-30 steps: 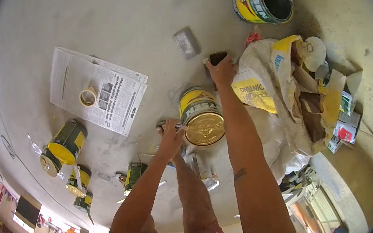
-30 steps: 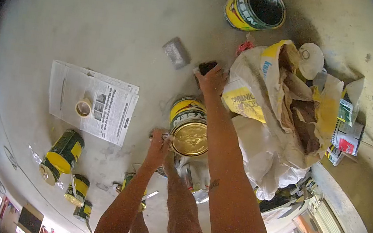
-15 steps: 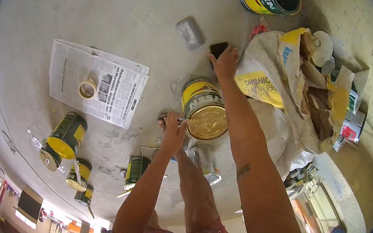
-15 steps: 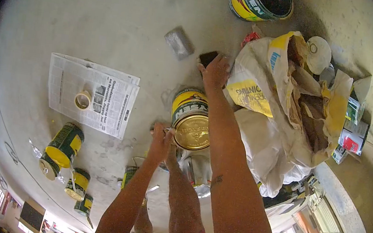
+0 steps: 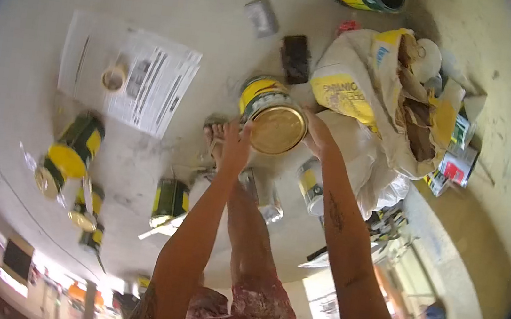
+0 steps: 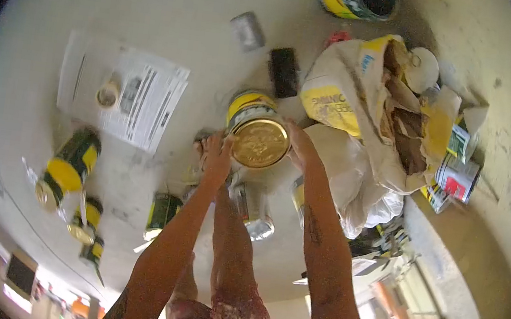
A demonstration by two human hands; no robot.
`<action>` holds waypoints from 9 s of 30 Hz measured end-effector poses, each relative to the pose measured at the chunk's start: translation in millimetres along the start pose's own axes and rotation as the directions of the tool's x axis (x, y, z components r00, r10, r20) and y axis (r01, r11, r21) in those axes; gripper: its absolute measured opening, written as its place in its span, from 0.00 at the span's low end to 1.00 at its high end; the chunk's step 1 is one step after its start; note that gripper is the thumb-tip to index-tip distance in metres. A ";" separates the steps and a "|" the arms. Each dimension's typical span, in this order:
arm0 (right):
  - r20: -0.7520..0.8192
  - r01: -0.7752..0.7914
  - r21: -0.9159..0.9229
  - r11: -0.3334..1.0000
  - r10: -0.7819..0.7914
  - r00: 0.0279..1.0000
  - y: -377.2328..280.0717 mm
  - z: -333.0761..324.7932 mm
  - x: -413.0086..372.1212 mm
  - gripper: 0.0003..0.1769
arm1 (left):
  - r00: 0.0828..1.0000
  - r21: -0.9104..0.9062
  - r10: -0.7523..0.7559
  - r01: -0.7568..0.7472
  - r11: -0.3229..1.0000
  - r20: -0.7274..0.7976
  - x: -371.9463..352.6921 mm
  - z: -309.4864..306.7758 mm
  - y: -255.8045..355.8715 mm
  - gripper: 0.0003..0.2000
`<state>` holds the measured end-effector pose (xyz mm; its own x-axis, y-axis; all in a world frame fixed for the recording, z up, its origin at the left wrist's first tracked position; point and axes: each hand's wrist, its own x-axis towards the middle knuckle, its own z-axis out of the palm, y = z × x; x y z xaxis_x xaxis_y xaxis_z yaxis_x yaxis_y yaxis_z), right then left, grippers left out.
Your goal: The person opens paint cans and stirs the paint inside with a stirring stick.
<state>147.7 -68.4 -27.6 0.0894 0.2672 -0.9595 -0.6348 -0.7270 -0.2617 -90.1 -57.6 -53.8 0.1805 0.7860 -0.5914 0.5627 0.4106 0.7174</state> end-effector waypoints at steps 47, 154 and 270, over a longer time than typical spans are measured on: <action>0.871 0.858 -0.467 -0.213 0.053 0.488 726.3 584.2 -480.3 0.21 | 0.342 -0.927 -0.892 -0.325 0.184 -0.297 -706.8 -477.7 -357.3 0.24; 0.801 0.711 0.290 -0.640 -0.244 -0.547 847.4 673.7 -131.4 0.19 | 0.357 -0.307 -0.105 -0.575 0.758 -0.928 -421.7 -458.9 -712.9 0.54; 0.920 0.400 -0.096 -0.911 0.073 0.385 990.5 705.1 -277.8 0.32 | 0.654 -0.646 -0.285 -0.751 -0.137 -0.700 -514.1 -468.9 -745.2 0.56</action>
<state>-1047.1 -416.7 53.6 -0.7179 0.6321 -0.2918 0.6877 0.7091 -0.1556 -980.5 -550.9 -111.8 -0.6072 0.7211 -0.3335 -0.7337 -0.3479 0.5836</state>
